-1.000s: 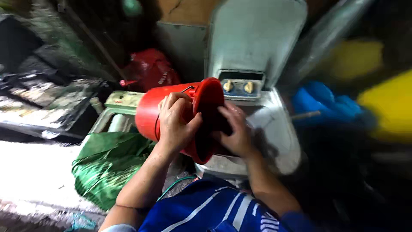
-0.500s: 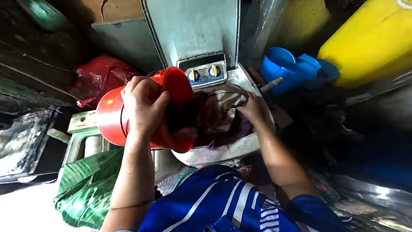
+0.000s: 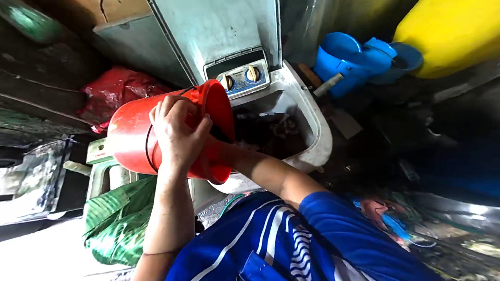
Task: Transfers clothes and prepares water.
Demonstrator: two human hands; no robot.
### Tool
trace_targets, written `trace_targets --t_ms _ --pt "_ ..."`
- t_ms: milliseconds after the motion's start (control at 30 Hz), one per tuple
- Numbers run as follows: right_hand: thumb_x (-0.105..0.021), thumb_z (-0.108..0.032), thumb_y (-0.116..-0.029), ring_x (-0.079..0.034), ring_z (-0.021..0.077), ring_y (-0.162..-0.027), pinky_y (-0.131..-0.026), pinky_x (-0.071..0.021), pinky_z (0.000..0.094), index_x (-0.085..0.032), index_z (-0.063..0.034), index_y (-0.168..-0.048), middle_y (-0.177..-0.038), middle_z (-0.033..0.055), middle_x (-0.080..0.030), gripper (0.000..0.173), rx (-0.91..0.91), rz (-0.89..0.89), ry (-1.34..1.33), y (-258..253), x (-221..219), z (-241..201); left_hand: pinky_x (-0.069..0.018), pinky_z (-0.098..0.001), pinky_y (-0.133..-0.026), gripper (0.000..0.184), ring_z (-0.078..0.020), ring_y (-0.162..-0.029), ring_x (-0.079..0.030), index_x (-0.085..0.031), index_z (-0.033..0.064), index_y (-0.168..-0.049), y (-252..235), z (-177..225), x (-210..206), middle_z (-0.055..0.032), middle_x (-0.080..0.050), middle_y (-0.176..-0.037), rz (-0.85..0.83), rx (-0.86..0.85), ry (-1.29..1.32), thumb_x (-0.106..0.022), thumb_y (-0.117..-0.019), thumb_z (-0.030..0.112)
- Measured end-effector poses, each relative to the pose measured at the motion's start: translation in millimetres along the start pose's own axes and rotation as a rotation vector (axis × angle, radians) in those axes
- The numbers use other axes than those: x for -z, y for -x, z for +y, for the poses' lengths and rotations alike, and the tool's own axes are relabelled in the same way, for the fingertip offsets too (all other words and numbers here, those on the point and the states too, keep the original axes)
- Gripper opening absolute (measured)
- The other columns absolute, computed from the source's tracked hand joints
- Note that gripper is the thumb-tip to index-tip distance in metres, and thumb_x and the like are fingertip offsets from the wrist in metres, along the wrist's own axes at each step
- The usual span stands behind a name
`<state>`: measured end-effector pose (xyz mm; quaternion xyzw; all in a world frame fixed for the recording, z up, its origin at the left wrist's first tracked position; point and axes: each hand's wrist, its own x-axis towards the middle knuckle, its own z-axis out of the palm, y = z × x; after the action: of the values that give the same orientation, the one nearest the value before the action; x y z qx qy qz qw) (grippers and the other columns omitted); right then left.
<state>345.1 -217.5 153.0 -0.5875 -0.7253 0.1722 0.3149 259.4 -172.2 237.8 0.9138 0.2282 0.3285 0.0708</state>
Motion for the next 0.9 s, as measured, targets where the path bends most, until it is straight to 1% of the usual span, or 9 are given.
trace_targets --t_ms 33,67,133,300,400,533,600,800,900 --pt "-0.071 -0.043 -0.0949 -0.035 0.0369 -0.15 -0.122 -0.028 0.0544 -0.049 -0.0121 -0.153 -0.161 0.0188 -0.041 0.069 0.018 -0.02 0.013 -5.0 -15.5 17.5 -0.0401 -0.0526 -0.1 0.028 -0.0291 -0.112 -0.059 -0.066 0.0075 -0.089 0.6 -7.0 5.0 -0.0121 -0.066 -0.112 -0.004 0.024 0.017 -0.064 -0.0926 0.035" --pt "-0.072 -0.053 -0.0908 -0.033 0.0384 -0.151 -0.123 -0.0286 0.0551 -0.05 -0.0176 -0.154 -0.163 0.0188 -0.038 0.076 0.056 0.046 0.052 -8.4 -34.8 36.8 -0.0397 -0.0519 -0.101 0.027 -0.0269 -0.114 -0.058 -0.066 0.0089 -0.089 1.2 -14.1 9.4 -0.0102 -0.065 -0.113 -0.002 0.051 0.04 -0.063 -0.0928 0.036" --pt "-0.072 -0.061 -0.0869 -0.035 0.0394 -0.15 -0.123 -0.0302 0.0562 -0.057 -0.022 -0.148 -0.16 0.0184 -0.043 0.074 0.086 0.147 0.12 -6.0 -51.6 60.3 -0.0374 -0.0503 -0.103 0.026 -0.0254 -0.116 -0.056 -0.066 0.0091 -0.088 2.4 -20.6 14.0 -0.0095 -0.064 -0.113 0.022 0.093 0.101 -0.064 -0.0911 0.034" --pt "-0.075 -0.066 -0.0784 -0.04 0.0411 -0.146 -0.118 -0.0352 0.0594 -0.066 -0.0196 -0.137 -0.156 0.0166 -0.048 0.075 -0.005 0.333 0.188 29.0 -52.3 56.0 -0.0393 -0.049 -0.102 0.025 -0.0246 -0.115 -0.057 -0.066 0.0103 -0.086 8.4 -19.0 17.5 -0.0081 -0.065 -0.112 0.035 0.079 0.111 -0.065 -0.0913 0.034" --pt "-0.069 -0.072 -0.0822 -0.041 0.0391 -0.146 -0.117 -0.035 0.0616 -0.055 -0.0236 -0.149 -0.158 0.0139 -0.046 0.083 -0.078 0.114 0.137 56.3 -49.9 54.5 -0.0391 -0.0486 -0.103 0.026 -0.0247 -0.117 -0.056 -0.066 0.0097 -0.087 6.5 -24.2 18.7 -0.0088 -0.064 -0.114 0.014 0.092 0.139 -0.065 -0.0911 0.036" --pt "-0.077 -0.053 -0.0849 -0.035 0.0388 -0.15 -0.119 -0.0318 0.0607 -0.047 -0.021 -0.154 -0.165 0.0143 -0.035 0.082 -0.086 -0.096 0.029 65.6 -50.4 58.6 -0.0377 -0.0506 -0.104 0.029 -0.027 -0.118 -0.056 -0.066 0.0086 -0.086 7.8 -16.2 11.3 -0.0103 -0.065 -0.114 -0.018 0.028 0.156 -0.065 -0.0902 0.037" --pt "-0.08 -0.04 -0.0845 -0.039 0.0381 -0.147 -0.118 -0.0357 0.0585 -0.055 -0.0181 -0.147 -0.162 0.0161 -0.038 0.071 -0.084 -0.088 0.024 68.4 -52.6 62.9 -0.0376 -0.0524 -0.103 0.031 -0.0288 -0.117 -0.056 -0.067 0.008 -0.087 5.1 -10.2 7.2 -0.0113 -0.065 -0.115 -0.026 0.005 0.116 -0.064 -0.091 0.039" --pt "-0.075 -0.035 -0.0911 -0.059 0.0362 -0.126 -0.108 -0.048 0.0521 -0.071 -0.0051 -0.118 -0.129 0.0194 -0.065 0.041 -0.125 0.109 -0.012 75.8 -54.9 72.6 -0.0364 -0.0581 -0.101 0.032 -0.0363 -0.113 -0.058 -0.067 0.0041 -0.09 -11.0 -0.2 -11.0 -0.0175 -0.065 -0.113 -0.052 -0.021 0.067 -0.063 -0.0908 0.036" --pt "-0.073 -0.022 -0.094 -0.058 0.0366 -0.131 -0.109 -0.0487 0.0508 -0.065 0.0032 -0.125 -0.141 0.0241 -0.059 0.041 -0.247 0.181 -0.137 83.2 -33.1 77.0 -0.0376 -0.0609 -0.099 0.03 -0.0395 -0.108 -0.06 -0.066 0.0021 -0.089 -25.3 13.2 -27.1 -0.0202 -0.066 -0.108 -0.069 -0.051 0.037 -0.066 -0.0889 0.032"
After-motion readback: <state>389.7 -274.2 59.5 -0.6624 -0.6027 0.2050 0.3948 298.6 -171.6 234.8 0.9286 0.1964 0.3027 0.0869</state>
